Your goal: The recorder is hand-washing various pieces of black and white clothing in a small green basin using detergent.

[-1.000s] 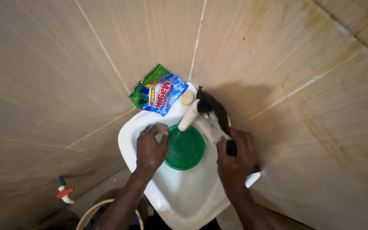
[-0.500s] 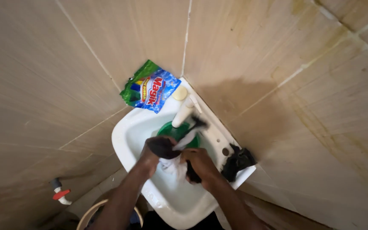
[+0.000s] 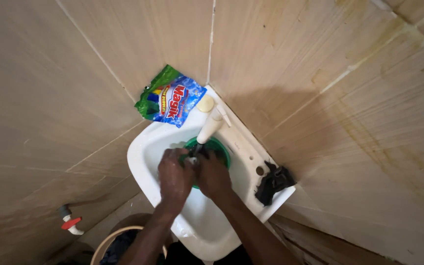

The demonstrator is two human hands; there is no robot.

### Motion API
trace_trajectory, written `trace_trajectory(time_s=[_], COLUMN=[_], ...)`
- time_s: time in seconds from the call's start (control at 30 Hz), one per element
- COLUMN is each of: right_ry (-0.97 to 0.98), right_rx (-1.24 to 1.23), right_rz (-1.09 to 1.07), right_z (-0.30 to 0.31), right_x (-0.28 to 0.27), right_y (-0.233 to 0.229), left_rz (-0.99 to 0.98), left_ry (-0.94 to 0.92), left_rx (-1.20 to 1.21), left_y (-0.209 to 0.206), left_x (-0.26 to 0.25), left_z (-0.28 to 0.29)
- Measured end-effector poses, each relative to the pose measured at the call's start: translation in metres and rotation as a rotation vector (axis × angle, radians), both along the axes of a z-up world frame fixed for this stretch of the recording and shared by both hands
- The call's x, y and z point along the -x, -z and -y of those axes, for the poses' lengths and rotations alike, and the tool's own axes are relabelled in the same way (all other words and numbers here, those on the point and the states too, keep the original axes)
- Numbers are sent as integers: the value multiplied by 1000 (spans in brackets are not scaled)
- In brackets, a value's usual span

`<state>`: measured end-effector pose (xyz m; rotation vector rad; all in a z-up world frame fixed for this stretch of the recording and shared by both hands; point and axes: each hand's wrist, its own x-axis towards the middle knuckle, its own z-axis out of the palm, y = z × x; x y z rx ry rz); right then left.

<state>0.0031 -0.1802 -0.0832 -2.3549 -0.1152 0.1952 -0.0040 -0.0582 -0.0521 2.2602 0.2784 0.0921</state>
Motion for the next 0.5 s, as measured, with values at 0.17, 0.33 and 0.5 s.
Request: trace_trajectory(time_s=[0.17, 0.33, 0.5], right_ry=[-76, -74, -100], right_rx=[331, 405, 428], right_rz=[245, 47, 50], right_z=[-19, -24, -19], right_x=[-17, -32, -39], right_y=[47, 45, 81], left_rz=[-23, -155, -163], left_ry=[76, 96, 86], left_rx=[-87, -63, -29], left_y=[2, 21, 33], left_x=[-11, -18, -22], left_z=[-18, -23, -29])
